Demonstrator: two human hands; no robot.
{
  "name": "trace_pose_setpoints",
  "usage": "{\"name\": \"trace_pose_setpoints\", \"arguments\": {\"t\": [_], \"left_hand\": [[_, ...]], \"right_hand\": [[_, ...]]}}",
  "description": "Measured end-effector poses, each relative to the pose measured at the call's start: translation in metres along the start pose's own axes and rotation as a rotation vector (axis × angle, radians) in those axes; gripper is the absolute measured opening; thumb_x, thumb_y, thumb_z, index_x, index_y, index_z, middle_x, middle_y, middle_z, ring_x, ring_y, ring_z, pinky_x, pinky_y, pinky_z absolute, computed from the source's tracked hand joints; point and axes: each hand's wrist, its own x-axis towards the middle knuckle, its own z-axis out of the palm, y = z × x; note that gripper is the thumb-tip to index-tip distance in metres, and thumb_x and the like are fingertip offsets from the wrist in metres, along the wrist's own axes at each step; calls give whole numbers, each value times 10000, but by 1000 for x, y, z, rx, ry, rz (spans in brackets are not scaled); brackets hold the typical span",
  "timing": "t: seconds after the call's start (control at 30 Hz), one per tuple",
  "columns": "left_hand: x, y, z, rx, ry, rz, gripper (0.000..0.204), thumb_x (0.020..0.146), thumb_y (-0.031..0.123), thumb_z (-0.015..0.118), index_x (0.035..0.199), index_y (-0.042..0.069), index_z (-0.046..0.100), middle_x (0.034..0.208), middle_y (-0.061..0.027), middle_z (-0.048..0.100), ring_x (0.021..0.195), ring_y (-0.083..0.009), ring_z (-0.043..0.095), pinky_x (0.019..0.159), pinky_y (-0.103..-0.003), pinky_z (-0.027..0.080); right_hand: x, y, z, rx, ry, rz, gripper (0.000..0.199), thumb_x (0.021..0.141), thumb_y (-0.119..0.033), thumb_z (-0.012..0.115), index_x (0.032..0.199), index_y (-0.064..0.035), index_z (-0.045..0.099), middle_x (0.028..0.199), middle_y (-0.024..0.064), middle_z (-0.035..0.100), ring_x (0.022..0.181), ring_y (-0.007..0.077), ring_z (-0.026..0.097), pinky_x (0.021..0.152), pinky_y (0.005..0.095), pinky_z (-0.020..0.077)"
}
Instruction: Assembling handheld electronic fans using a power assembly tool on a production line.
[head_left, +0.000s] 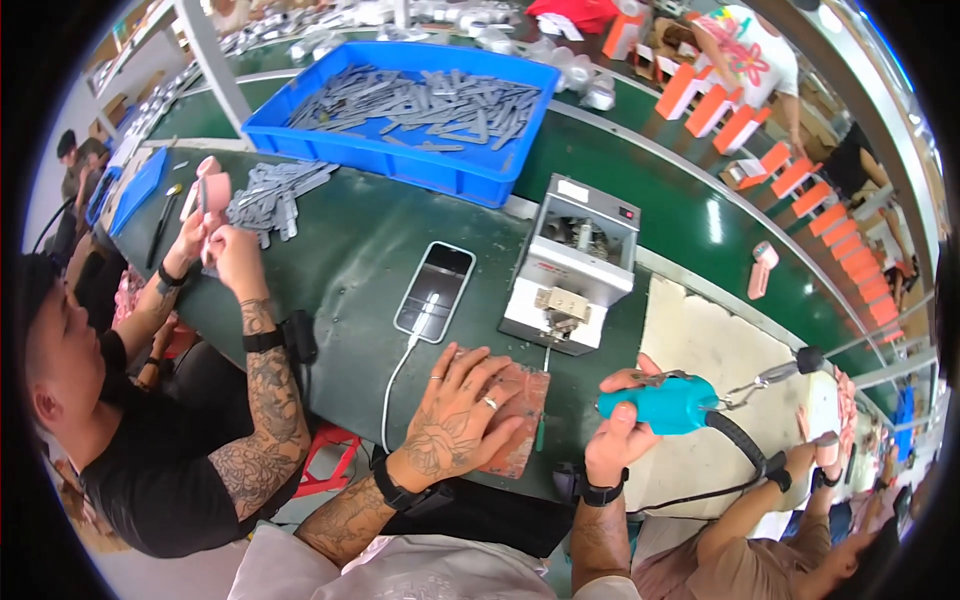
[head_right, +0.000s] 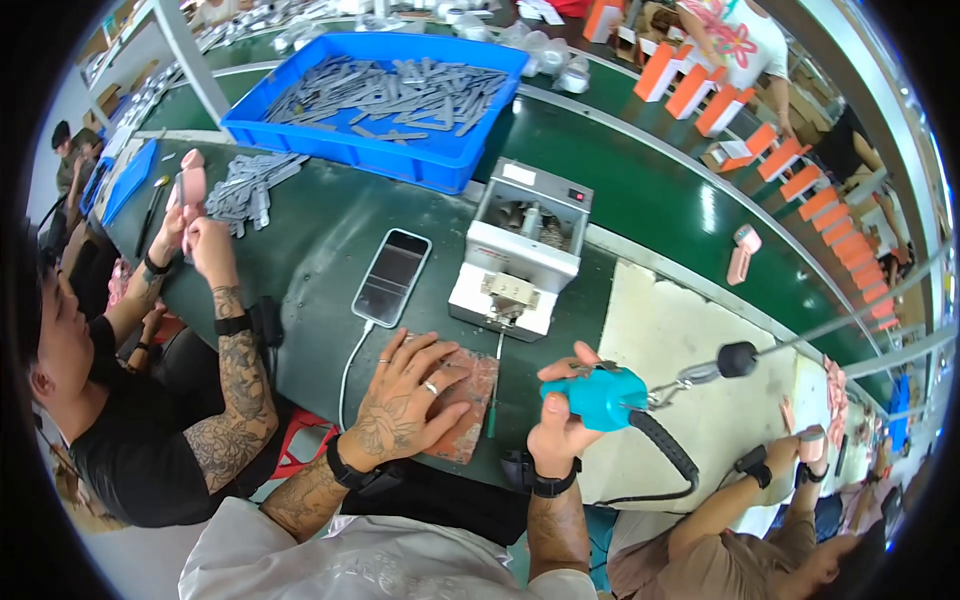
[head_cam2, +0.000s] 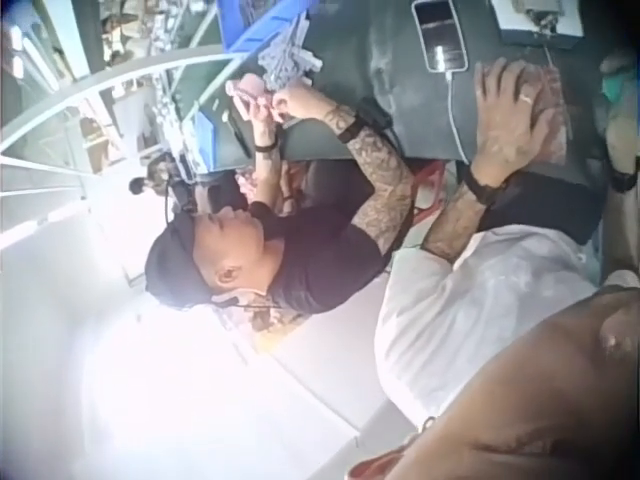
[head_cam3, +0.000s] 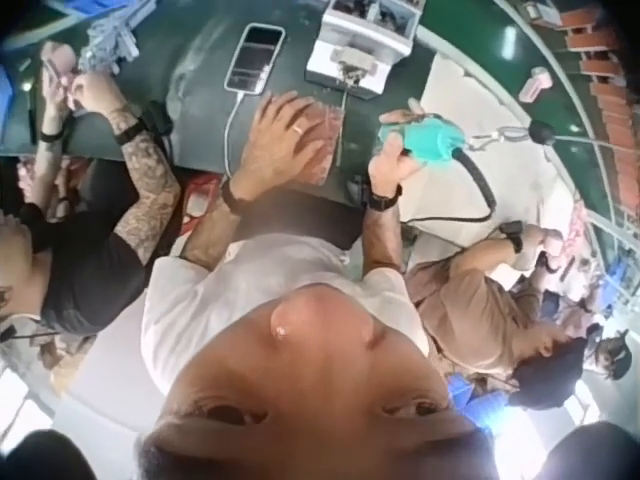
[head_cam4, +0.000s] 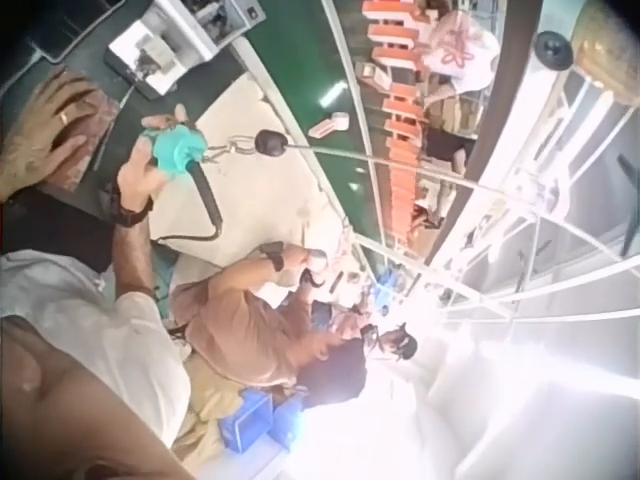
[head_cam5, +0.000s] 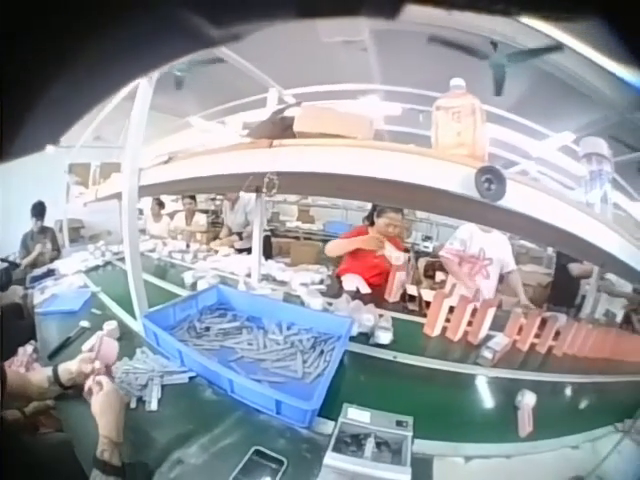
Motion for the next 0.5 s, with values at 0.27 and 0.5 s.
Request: {"name": "trace_pose_setpoints", "arguments": {"t": [0.27, 0.5], "left_hand": [[-1, 0, 1, 8, 30, 6, 389, 865, 315, 747, 1202, 140, 662, 1378, -107, 584, 1347, -370, 494, 1219, -593, 267], [0, 1, 0, 1, 7, 15, 395, 888, 318, 720, 1226, 126, 650, 1394, -117, 549, 1374, -368, 451, 1231, -589, 239]], "right_hand": [[-2, -2, 2, 59, -10, 47, 715, 951, -499, 694, 1327, 90, 544, 887, 103, 688, 851, 181, 629, 798, 348, 501], [-3, -5, -3, 153, -73, 55, 589, 934, -255, 746, 1384, 58, 530, 977, 104, 697, 794, 108, 603, 661, 240, 450]]}}
